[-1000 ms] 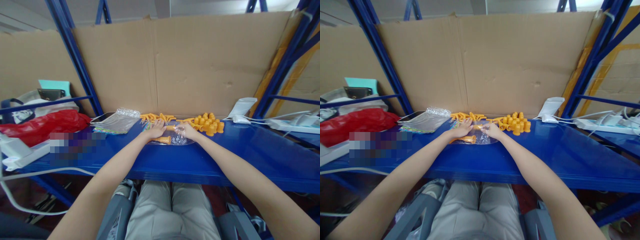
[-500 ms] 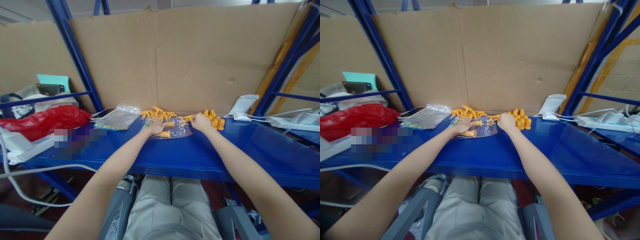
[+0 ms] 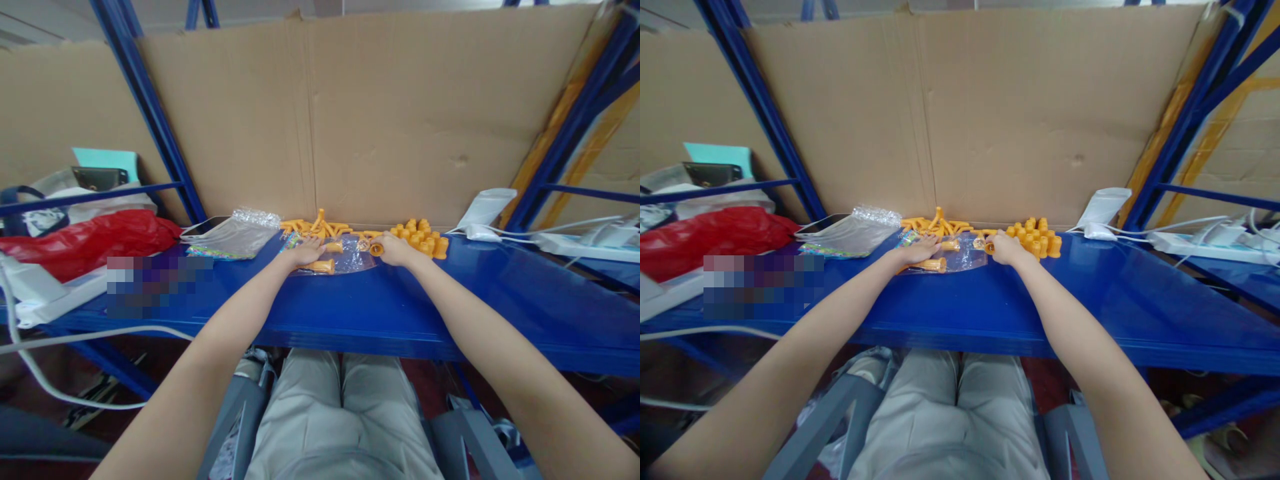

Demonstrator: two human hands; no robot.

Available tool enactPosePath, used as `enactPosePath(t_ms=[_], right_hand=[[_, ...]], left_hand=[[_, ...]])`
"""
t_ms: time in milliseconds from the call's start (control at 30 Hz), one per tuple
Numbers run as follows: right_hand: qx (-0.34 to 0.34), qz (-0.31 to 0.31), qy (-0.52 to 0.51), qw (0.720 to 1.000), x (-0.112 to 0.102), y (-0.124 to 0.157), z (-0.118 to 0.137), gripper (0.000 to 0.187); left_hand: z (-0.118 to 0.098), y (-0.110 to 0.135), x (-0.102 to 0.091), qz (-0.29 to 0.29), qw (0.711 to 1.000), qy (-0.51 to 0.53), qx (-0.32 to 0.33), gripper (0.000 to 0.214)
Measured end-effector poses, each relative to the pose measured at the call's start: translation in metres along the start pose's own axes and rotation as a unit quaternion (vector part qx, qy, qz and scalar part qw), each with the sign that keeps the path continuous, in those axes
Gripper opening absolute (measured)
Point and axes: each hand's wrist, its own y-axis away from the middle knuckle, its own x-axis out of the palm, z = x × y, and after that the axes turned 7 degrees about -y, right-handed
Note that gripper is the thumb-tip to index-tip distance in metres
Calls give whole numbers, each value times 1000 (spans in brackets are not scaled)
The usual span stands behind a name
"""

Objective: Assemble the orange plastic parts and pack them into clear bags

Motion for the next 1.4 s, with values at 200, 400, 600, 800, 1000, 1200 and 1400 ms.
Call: enactPosePath(t_ms=[200,400,600,800,1000,1200,1400], right_hand=[[-12,-4,34,999,-2,2,6,50],[-30,25,32,999,3,2,6,59],[-45,-135,-129,981,-4,-2,6,30],[-26,-267,-332,904,-2,-10,6,26],[20,-170,-287,943,7,-13,2,20],[33,-86,-256,962,9,-10,6,21],[19,-100,-225,969,-5,-6,8,26]], left_hand=[[5,-3,3,-5,1000,-1,-4,65],[5,-3,4,-9,1000,13,-11,65],[4,-2,3,6,1000,-13,-13,66],[5,4,-2,16,1000,-24,11,69],[1,11,-7,39,996,-70,24,70],[-7,13,-8,20,996,-86,16,65],[-10,16,-10,-42,995,-88,35,49]])
